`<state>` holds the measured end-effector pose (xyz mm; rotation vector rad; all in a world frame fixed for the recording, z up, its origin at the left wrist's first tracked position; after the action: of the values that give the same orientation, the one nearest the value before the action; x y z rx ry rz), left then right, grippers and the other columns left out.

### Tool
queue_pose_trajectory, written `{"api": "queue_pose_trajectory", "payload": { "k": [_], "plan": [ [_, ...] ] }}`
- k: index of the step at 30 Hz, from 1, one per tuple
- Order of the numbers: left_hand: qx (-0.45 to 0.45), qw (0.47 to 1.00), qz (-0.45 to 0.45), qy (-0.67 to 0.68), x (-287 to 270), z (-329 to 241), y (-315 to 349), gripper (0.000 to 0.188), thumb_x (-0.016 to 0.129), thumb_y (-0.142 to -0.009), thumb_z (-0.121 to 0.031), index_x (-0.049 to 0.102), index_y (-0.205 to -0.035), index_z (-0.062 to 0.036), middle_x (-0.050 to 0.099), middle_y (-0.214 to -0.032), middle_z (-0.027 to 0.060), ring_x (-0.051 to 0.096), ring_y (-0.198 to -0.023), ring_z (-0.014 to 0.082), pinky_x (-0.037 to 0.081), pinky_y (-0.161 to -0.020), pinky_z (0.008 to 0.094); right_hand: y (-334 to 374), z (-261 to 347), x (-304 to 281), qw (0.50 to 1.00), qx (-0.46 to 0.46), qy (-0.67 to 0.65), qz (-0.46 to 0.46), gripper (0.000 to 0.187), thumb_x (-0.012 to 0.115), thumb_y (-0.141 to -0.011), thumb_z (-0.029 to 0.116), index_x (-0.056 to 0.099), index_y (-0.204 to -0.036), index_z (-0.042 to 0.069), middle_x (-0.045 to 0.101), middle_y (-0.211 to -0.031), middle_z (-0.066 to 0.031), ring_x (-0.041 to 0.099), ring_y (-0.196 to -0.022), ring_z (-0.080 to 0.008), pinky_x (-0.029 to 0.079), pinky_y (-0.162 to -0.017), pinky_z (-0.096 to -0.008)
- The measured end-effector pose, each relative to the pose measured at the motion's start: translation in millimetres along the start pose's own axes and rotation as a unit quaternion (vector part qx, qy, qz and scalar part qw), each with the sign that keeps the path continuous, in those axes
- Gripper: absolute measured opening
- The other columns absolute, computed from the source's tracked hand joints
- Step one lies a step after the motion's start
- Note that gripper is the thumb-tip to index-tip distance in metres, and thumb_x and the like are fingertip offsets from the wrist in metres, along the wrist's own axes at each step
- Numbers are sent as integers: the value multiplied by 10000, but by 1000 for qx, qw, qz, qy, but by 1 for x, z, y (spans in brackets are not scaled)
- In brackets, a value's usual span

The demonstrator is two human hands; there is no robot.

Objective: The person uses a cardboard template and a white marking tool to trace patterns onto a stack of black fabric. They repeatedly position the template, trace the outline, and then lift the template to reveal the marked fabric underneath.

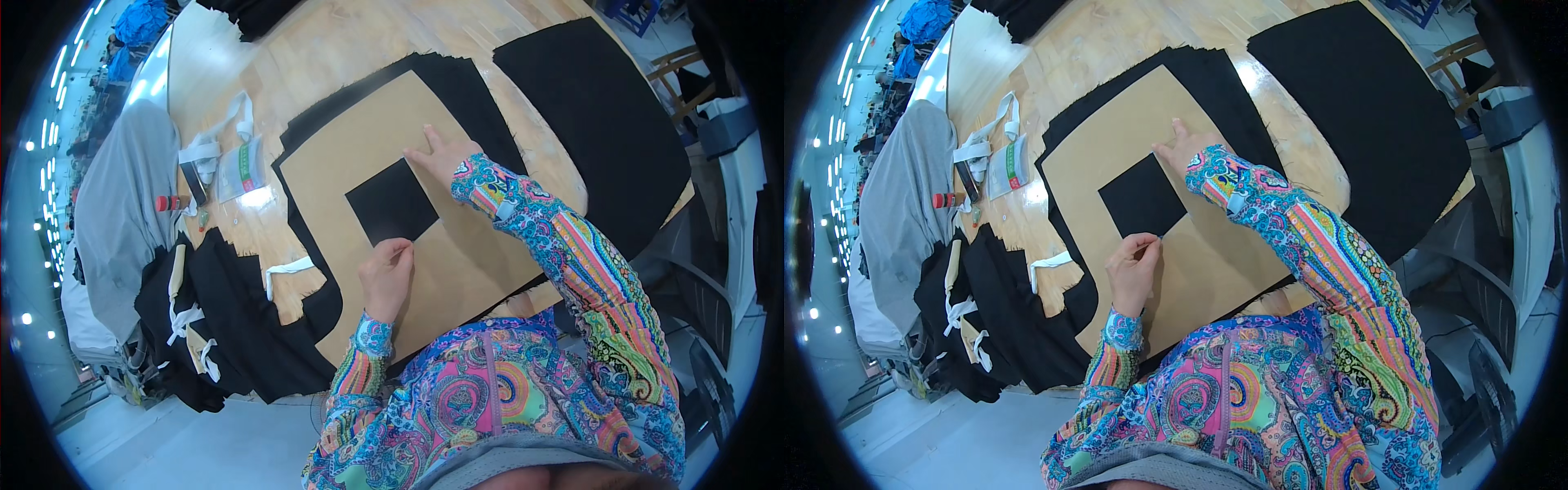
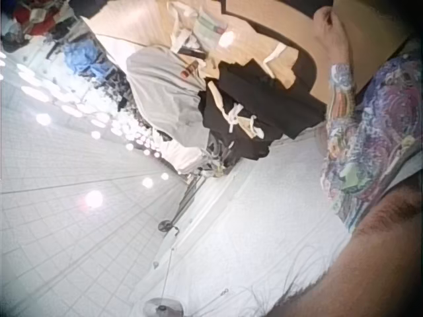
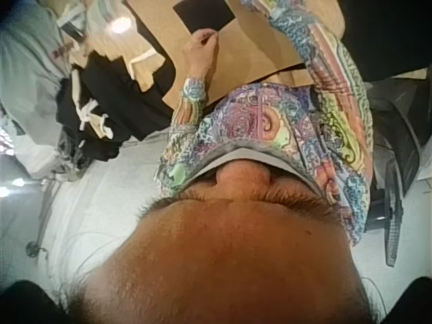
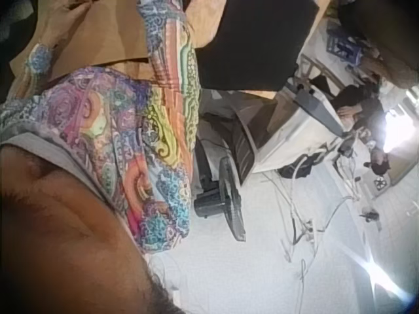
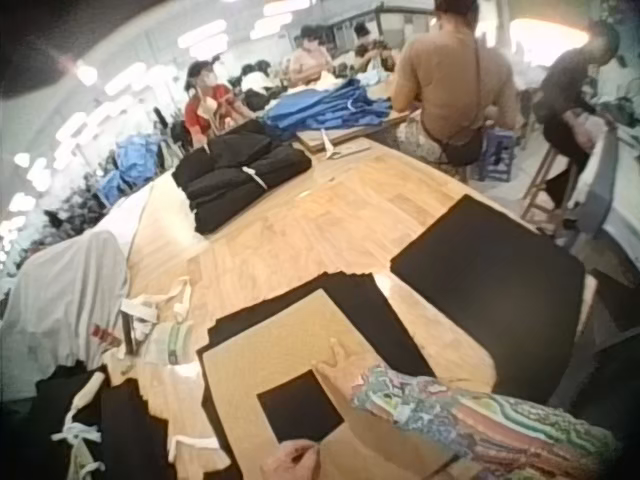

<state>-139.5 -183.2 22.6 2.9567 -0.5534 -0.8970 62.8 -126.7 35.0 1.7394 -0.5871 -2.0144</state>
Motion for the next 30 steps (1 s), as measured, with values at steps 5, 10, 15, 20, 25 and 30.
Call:
{"api": "queue_pose_trajectory", "payload": {
  "k": [5,10,15,20,25,30],
  "plan": [
    [3,1000,-8,-2,-4,3,3,89,643,-806,-71,664,-861,-5,667,-768,58,635,-715,118,500,-654,240,0,0,0,1000,-6,-7,0,1177,839,-480,35,213,-1433,330,141,-1498,-190,588,-1080,-295,521,-811,-371],
    [-22,1000,-5,4,-7,4,2,95,652,-793,-94,661,-855,-23,672,-799,99,671,-745,185,516,-676,274,-1,-1,1,1000,-6,-11,3,1179,843,-481,41,211,-1434,329,135,-1499,-192,587,-1081,-296,517,-820,-373],
    [3,995,-35,92,-5,-8,-48,114,655,-817,-118,649,-856,-11,675,-811,82,652,-751,134,502,-662,260,2,-1,-2,1000,-7,-2,2,1139,828,-515,51,215,-1433,329,134,-1498,-199,589,-1078,-290,520,-813,-376],
    [4,990,-52,132,17,-5,-107,131,653,-823,-126,651,-868,-3,682,-798,87,645,-729,119,495,-650,251,-2,1,2,1000,-11,7,-21,1011,764,-611,69,231,-1429,330,144,-1495,-202,611,-1042,-280,528,-791,-365],
    [28,994,-73,73,26,-9,-119,172,655,-817,-163,665,-885,-5,694,-772,111,652,-691,139,497,-640,264,-6,-2,6,1000,-2,-5,-30,723,576,-812,115,253,-1421,332,143,-1496,-200,628,-1010,-271,532,-775,-368],
    [39,996,-80,23,24,-14,-117,182,648,-807,-176,674,-875,-10,692,-751,122,663,-681,152,494,-626,269,-4,1,3,1000,-7,-9,-21,625,495,-869,136,269,-1416,337,137,-1499,-196,627,-1011,-276,535,-767,-375]
  ]
}}
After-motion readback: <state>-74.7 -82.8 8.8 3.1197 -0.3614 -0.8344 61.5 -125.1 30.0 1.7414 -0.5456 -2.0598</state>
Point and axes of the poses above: each hand's wrist, its own y-axis away from the middle knuckle, its own x-axis out of the palm, z = x × y, the point moved 4 cm from there along -y, towards the middle knuckle
